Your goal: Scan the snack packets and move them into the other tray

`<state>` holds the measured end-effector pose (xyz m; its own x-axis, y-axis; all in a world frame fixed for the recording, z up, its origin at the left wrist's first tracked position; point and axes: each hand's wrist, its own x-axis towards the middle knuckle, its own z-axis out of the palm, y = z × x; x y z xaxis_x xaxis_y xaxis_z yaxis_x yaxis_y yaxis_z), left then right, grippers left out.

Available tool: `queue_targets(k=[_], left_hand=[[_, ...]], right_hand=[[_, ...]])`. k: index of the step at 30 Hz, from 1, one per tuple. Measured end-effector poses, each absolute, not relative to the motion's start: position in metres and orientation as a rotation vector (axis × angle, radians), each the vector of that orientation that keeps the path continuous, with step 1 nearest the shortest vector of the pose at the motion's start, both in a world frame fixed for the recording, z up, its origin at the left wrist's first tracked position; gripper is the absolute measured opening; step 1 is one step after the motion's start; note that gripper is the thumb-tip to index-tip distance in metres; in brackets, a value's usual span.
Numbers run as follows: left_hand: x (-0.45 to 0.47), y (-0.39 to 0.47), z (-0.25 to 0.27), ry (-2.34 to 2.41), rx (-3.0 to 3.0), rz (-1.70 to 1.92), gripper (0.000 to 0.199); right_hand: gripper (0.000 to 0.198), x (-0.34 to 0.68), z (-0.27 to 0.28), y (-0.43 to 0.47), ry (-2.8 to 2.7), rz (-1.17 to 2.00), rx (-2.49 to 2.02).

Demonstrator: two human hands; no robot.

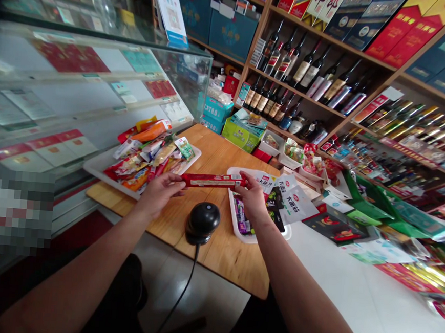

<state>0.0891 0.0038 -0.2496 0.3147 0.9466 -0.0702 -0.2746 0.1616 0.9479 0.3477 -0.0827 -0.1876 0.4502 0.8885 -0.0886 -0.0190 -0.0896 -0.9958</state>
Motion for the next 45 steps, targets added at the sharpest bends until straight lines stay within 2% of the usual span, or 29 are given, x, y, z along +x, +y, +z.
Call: queue_targets(k=[4,11,18,26,33,45], left_hand=[[0.091,0.004,-0.252,0.843,1.036,1.030,0.045],[0.089,0.011,-0.255,0.868,1.192,1.268,0.034],[0.074,0.026,-0.254,0.837,1.069,1.397,0.041],[0.052,0.029,-0.257,0.903,1.115,1.386,0.040],[0.035,0.029,-0.271,0.959,1.175,1.356,0.043],[0.029,0.028,-0.272,0.982,1.269,1.381,0.039]], right_hand=[[0.069,0.350,-0.193,-0.084,-0.842,0.893,-1.467],[0.044,0.346,-0.204,-0.085,-0.752,1.030,-1.349],[0.044,0.327,-0.221,-0.078,-0.772,1.097,-1.359],[0.053,0.321,-0.244,-0.065,-0.813,1.134,-1.385],[0.043,0.310,-0.254,-0.062,-0.770,1.279,-1.306],[0.041,0.304,-0.255,-0.058,-0.704,1.394,-1.301]])
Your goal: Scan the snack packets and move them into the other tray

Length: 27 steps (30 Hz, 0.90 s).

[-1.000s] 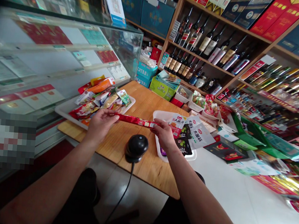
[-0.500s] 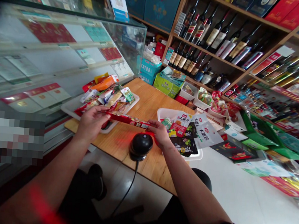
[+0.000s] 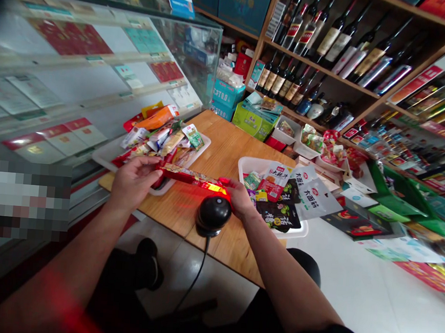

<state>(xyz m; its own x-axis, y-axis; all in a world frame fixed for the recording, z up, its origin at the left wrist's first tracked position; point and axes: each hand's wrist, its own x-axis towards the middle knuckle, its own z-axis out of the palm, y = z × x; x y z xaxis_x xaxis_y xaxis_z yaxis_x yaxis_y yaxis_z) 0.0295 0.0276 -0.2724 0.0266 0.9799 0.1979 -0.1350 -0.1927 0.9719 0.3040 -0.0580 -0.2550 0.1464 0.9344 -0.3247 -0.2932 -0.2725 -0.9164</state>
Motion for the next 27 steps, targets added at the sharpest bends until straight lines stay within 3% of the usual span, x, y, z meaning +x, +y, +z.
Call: queue_targets(k=[11,27], left_hand=[[0.062,0.026,-0.259,0.907,1.174,1.358,0.036],[0.116,0.012,-0.235,0.649,1.482,1.149,0.041]], right_hand=[[0.051,0.326,-0.247,-0.072,-0.674,1.256,-1.286],[0.036,0.366,-0.229,-0.150,-0.376,1.033,-1.224]])
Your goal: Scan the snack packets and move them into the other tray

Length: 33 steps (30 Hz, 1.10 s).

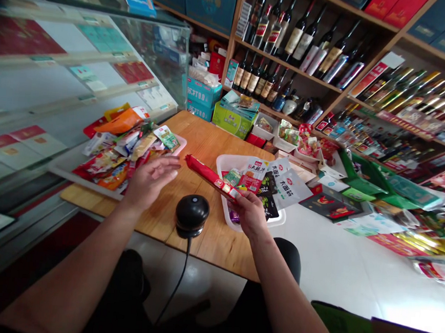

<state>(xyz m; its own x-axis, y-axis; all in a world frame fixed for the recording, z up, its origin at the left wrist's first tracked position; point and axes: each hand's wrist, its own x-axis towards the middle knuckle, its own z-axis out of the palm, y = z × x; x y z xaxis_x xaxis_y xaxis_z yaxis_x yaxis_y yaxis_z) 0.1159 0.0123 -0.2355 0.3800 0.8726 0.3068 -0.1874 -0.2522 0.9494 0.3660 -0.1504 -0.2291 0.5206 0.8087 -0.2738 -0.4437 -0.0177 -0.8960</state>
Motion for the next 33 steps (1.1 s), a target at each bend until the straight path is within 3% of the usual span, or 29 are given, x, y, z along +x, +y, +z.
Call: queue_targets(k=[9,20,26,33], left_hand=[[0.120,0.012,-0.250,0.823,1.694,1.031,0.031],[0.074,0.024,-0.246,1.525,2.169,0.863,0.028],[0.035,0.039,-0.254,1.777,2.233,0.678,0.028],[0.023,0.041,-0.270,1.734,2.297,0.497,0.023]], right_hand=[[0.039,0.395,-0.247,-0.193,-0.170,0.694,-1.307],[0.024,0.382,-0.271,-0.197,-0.963,-0.147,-2.040],[0.022,0.375,-0.274,-0.194,-1.071,-0.191,-2.067],[0.020,0.374,-0.275,-0.187,-1.142,-0.191,-2.064]])
